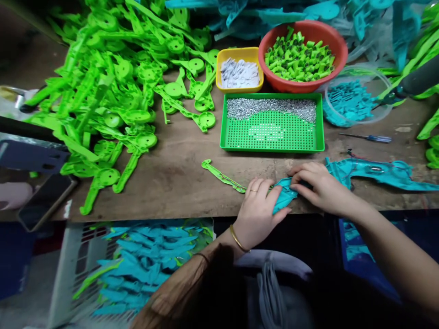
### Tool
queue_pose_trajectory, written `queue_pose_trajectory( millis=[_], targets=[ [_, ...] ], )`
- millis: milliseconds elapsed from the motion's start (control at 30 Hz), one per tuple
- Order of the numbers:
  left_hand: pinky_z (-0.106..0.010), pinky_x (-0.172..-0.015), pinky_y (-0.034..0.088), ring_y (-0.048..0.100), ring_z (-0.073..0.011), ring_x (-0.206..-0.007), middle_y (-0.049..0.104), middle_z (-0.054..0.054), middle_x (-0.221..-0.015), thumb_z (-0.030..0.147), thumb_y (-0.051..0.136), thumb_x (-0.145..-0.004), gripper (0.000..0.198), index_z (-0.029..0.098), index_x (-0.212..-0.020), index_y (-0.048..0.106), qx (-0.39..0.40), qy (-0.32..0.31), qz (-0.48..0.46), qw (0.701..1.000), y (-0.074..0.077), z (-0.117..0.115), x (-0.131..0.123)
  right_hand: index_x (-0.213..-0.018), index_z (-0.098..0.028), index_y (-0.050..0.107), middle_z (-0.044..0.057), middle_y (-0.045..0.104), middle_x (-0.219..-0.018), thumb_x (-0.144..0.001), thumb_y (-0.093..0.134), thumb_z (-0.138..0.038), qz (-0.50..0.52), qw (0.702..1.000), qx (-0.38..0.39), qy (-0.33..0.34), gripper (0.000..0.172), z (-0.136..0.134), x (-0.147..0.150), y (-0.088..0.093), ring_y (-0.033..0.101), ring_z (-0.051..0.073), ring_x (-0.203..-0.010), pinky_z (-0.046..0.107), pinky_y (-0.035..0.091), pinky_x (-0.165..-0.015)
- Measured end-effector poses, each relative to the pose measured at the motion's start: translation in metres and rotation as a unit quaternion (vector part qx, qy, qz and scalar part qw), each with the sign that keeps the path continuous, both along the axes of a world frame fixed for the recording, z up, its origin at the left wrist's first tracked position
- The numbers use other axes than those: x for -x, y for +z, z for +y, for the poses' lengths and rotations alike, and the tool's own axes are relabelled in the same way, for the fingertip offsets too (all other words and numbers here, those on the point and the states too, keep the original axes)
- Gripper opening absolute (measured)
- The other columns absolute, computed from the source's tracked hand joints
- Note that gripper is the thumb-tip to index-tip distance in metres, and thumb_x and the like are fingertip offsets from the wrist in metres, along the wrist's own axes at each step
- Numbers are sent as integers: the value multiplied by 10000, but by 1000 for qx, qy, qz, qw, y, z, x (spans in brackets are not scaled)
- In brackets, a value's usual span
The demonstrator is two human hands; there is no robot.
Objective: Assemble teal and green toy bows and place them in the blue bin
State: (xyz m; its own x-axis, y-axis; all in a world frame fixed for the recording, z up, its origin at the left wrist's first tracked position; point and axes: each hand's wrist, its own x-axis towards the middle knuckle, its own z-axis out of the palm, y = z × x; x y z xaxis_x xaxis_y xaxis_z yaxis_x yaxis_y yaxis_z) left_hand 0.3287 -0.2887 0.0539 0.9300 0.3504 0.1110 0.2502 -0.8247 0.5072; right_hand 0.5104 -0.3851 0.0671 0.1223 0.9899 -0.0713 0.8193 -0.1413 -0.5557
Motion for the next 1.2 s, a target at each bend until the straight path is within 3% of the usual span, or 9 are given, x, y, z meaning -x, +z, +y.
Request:
queue_pose_trajectory(
  millis=[233,567,1000,1200],
  targets=[
    [-484,-983,392,472,-278,-1093,545,-122,-1104,361,651,-791,411,146,-1118,525,61,5,-1,998,7,4,-1,-852,-190,562,71,623,-1036,-897,476,-290,16,1000,-5,-17,139,-1,-1,-2,534,223,-1009,410,381,-905],
    [-497,-983,380,466,-284,-1112,535,-115,-1117,387,635,-798,418,169,-1132,513,73,3,-2,997,4,4,0,-847,-194,563,69,619,-1052,-899,478,-308,33,999,0,-6,152,-3,-3,-1,540,216,-1022,415,385,-925],
    [-481,-994,371,465,-278,-1099,534,-111,-1102,394,648,-791,401,162,-1101,543,72,2,2,997,4,4,-1,-816,-193,562,61,623,-1046,-889,496,-297,20,1000,-3,-7,143,-1,-3,0,540,209,-1014,402,389,-921],
    [-521,-1032,343,472,-280,-1103,549,-116,-1121,414,615,-810,393,167,-1113,565,22,-8,1,1000,3,4,-1,-798,-185,587,53,648,-995,-855,548,-294,-49,997,-4,-60,129,1,7,-3,556,227,-977,397,400,-876]
  ],
)
